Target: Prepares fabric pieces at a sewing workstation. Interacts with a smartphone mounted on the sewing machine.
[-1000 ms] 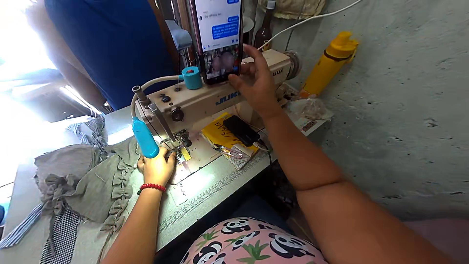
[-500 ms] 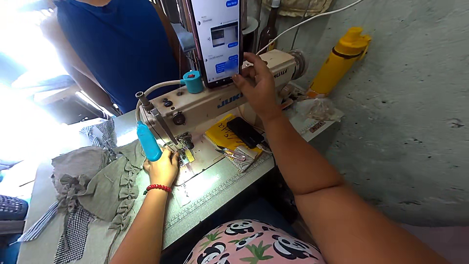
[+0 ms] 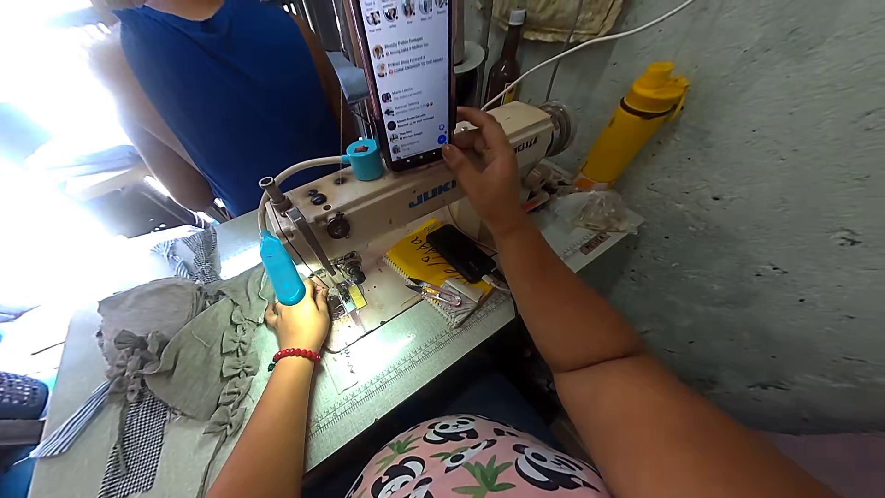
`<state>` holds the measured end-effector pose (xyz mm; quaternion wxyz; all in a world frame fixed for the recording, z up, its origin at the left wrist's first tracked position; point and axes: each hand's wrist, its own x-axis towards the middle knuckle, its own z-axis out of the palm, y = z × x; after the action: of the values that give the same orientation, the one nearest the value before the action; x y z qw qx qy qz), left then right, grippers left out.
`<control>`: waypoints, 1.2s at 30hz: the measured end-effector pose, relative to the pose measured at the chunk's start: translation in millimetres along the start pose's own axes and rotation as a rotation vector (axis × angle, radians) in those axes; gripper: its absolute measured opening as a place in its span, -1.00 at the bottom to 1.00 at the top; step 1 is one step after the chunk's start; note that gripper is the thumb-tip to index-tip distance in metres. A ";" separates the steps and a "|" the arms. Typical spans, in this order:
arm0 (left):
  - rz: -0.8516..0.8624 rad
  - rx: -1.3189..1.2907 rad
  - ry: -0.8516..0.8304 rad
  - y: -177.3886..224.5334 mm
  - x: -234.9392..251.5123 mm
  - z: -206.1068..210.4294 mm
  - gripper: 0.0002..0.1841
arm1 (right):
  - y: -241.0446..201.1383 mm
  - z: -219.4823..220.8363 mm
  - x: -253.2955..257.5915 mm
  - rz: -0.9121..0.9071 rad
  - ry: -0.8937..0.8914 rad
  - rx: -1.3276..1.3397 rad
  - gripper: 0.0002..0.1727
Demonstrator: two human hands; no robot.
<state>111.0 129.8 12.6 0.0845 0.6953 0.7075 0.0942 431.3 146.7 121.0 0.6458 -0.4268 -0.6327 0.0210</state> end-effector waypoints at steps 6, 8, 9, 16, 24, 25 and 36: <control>-0.047 0.026 0.042 -12.4 -2.1 1.0 -0.57 | 27.7 -64.8 0.4 -0.031 0.326 -0.193 -0.61; -0.051 0.059 0.030 -12.4 -5.4 -1.6 -0.57 | 51.8 -86.2 9.3 0.111 0.420 -0.337 -0.59; -0.051 0.071 0.025 -11.8 -7.1 -2.5 -0.56 | 64.1 -96.0 15.5 0.187 0.447 -0.416 -0.56; -0.090 0.091 0.017 -14.4 -15.6 -3.9 -0.55 | 124.2 -128.1 69.2 0.768 0.027 -0.472 -0.31; -0.115 0.048 0.079 -30.5 -20.3 -5.8 -0.60 | 168.8 -121.7 13.6 0.454 0.276 0.071 -0.42; -0.114 0.053 0.089 -33.7 -22.8 -7.2 -0.61 | 170.0 -118.9 6.6 0.464 0.307 0.146 -0.42; -0.019 0.075 0.146 -46.9 -104.0 -11.9 -0.68 | 138.0 -133.5 56.0 0.703 0.075 -0.377 -0.44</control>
<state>64.6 24.9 11.2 0.0073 0.6824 0.7215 0.1171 624.7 196.0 108.0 0.5320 -0.7289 -0.4170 0.1085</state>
